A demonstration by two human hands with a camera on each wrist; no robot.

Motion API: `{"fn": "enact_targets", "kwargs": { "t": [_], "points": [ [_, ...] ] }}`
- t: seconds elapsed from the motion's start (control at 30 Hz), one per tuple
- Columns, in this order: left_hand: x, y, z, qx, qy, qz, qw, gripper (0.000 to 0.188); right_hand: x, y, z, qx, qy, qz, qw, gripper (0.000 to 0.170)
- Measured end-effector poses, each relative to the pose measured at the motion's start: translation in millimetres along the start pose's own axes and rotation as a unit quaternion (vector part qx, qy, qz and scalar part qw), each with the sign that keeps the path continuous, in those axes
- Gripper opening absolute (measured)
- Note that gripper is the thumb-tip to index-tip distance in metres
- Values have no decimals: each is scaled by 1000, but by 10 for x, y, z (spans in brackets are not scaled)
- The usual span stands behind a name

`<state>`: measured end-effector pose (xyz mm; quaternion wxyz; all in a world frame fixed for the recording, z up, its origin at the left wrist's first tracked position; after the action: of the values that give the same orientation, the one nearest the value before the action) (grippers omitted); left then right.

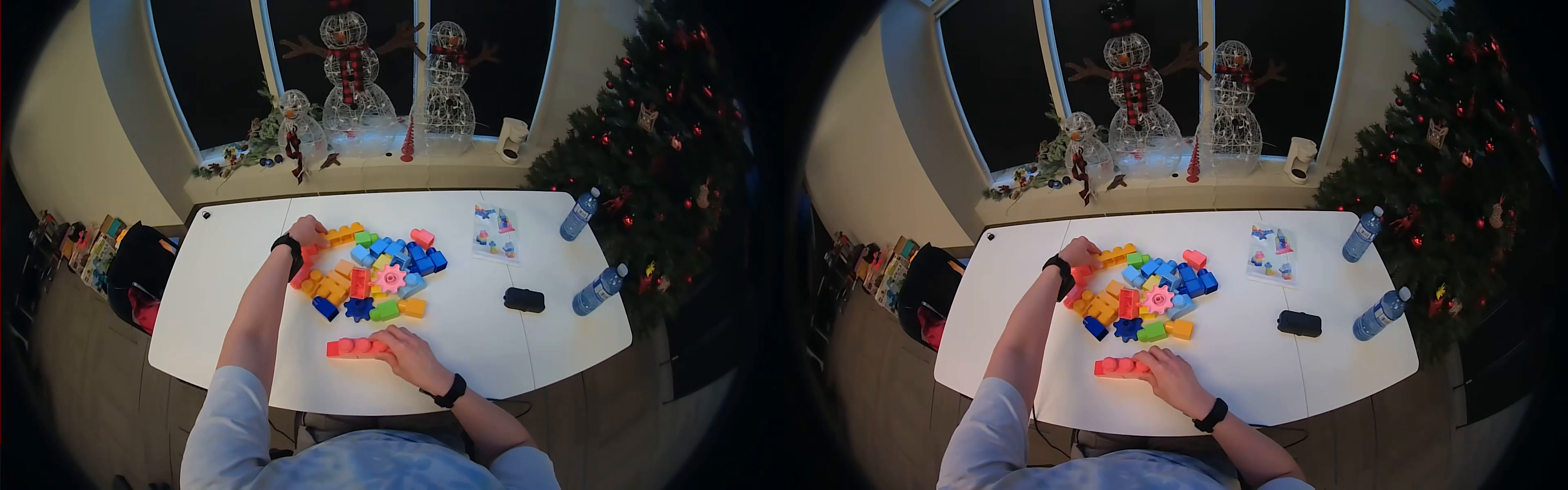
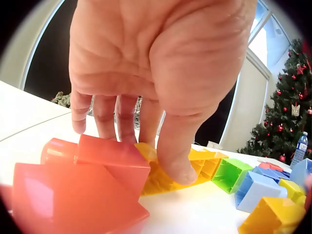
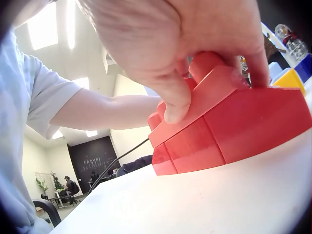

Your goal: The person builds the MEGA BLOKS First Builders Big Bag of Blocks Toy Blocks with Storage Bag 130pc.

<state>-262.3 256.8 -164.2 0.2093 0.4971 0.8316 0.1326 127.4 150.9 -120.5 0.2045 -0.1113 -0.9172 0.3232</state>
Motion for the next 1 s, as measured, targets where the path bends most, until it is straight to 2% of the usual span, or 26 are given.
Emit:
{"fn": "enact_targets", "kwargs": {
  "t": [0.07, 0.23, 0.3, 0.37, 0.4, 0.47, 0.53, 0.6, 0.67, 0.73, 0.8, 0.83, 0.93, 1.0],
  "points": [
    [1, 30, -25, 28, 25, 28, 999, 57, 2, -6, -6, -7, -1, -1, 1000, 37],
    [-22, 71, -14, 14, 17, 5, 1000, 58, 19, -6, 3, -18, 4, -5, 1000, 37],
    [-39, 82, 16, -5, 8, -6, 1000, 58, 24, -15, -12, -17, 7, -2, 1000, 29],
    [-79, 147, -70, 27, 62, 12, 998, 56, 26, -27, -20, -17, 8, -3, 1000, 29],
    [-100, 148, -94, 26, 63, 12, 998, 56, 26, -31, -19, -15, 8, -3, 1000, 29],
    [-164, 226, -289, 37, 128, 58, 989, 57, 30, -25, -19, -17, 7, -2, 1000, 29],
    [-270, 271, -495, 28, 120, 70, 990, 59, 17, -8, -4, -18, 1, 3, 1000, 29],
    [-600, 385, -808, -21, 162, 92, 982, 58, 30, -1, 0, 2, 0, 6, 1000, 36],
    [-1083, 597, -1032, -26, 221, 138, 965, 55, 29, 11, -16, 21, -9, 21, 1000, 33],
    [-1583, 809, -948, -63, 194, 170, 964, 54, 6, 51, -13, 42, -17, 37, 998, 30],
    [-2022, 956, -618, -63, 125, 165, 976, 54, -31, 32, 20, 54, -30, 10, 998, 35],
    [-2252, 1048, -461, -63, 128, 222, 964, 54, -43, 23, 25, 60, -35, 15, 997, 35],
    [-2646, 1073, 33, -69, 58, 156, 984, 55, -80, -117, -45, 68, -19, -5, 997, 41],
    [-2752, 1037, 314, -87, 46, 148, 984, 54, -86, -149, -74, 73, -5, -5, 997, 48]
  ]
}}
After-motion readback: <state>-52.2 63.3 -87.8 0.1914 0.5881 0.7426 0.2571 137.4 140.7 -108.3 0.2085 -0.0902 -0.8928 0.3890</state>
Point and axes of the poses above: each hand's wrist, its own x-axis towards the middle knuckle, its own z-axis out of the palm, y = z × x, the point moved 10 cm from there along x, towards the middle knuckle, and after that the axes turned 1 degree about -y, right-handed, at the moved point
